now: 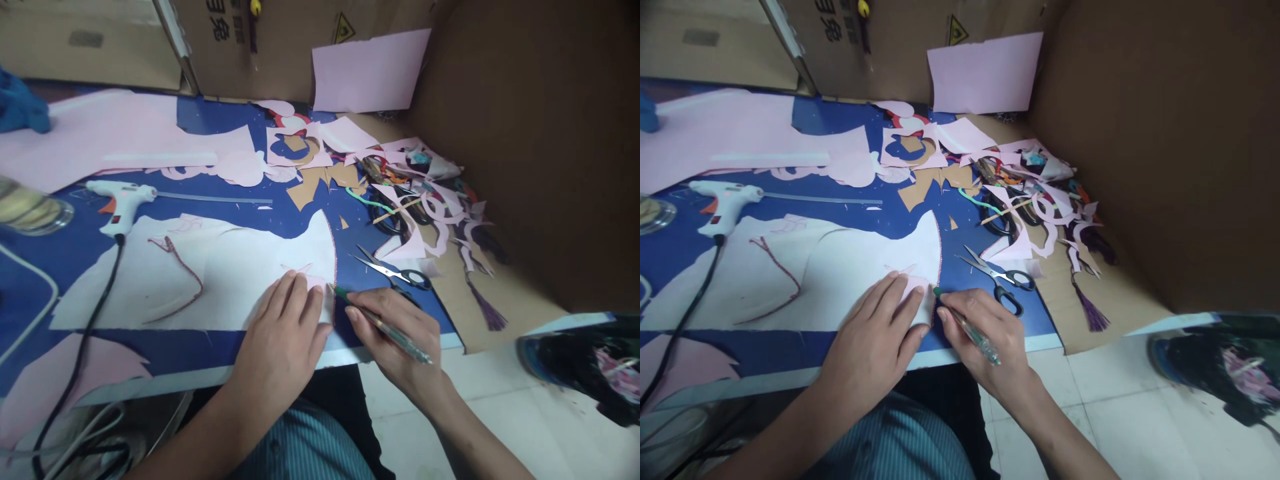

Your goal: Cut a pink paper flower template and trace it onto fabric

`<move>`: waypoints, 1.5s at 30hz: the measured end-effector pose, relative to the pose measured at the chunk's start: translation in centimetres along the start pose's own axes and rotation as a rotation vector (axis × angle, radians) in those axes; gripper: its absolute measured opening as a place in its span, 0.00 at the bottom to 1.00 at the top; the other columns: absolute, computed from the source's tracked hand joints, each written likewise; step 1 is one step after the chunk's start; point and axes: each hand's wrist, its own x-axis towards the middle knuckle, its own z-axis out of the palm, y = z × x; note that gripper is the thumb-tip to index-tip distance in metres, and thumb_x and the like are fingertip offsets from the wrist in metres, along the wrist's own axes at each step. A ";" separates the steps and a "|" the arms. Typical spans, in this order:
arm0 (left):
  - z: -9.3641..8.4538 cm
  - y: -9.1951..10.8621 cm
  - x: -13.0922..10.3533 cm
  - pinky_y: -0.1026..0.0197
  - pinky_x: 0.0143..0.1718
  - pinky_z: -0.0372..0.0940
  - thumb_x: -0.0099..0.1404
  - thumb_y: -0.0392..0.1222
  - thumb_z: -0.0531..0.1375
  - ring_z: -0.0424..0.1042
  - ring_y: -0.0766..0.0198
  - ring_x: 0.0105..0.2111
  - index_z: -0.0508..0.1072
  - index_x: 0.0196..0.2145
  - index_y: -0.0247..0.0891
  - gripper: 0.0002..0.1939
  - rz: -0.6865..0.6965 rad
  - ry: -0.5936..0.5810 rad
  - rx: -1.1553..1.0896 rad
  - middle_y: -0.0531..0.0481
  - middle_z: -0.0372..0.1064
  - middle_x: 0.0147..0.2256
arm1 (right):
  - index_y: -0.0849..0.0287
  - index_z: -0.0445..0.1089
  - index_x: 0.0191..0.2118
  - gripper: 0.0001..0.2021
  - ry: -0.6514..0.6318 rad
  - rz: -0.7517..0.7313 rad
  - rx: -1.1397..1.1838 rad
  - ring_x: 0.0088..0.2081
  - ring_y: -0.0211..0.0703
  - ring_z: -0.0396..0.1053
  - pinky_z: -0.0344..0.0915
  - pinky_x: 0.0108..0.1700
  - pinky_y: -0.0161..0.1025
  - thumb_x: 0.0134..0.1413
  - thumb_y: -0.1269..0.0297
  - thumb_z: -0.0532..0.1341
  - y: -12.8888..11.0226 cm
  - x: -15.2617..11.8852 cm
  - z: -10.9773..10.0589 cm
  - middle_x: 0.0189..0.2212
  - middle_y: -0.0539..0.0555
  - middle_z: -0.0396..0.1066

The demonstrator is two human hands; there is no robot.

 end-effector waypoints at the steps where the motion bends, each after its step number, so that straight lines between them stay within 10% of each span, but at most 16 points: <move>1: 0.0 0.0 0.0 0.34 0.67 0.70 0.81 0.45 0.57 0.68 0.34 0.68 0.71 0.66 0.29 0.23 0.001 0.002 0.001 0.28 0.71 0.64 | 0.54 0.78 0.53 0.13 -0.008 0.006 0.004 0.41 0.44 0.82 0.77 0.45 0.40 0.68 0.77 0.69 0.1 0.1 0.1 0.43 0.54 0.83; 45: 2.2 -1.0 -0.8 0.35 0.65 0.71 0.79 0.46 0.59 0.69 0.35 0.67 0.75 0.63 0.32 0.22 0.030 0.129 0.059 0.29 0.72 0.65 | 0.52 0.82 0.53 0.12 0.241 0.046 -0.010 0.30 0.39 0.78 0.76 0.35 0.36 0.71 0.73 0.66 0.7 -1.5 1.9 0.34 0.50 0.79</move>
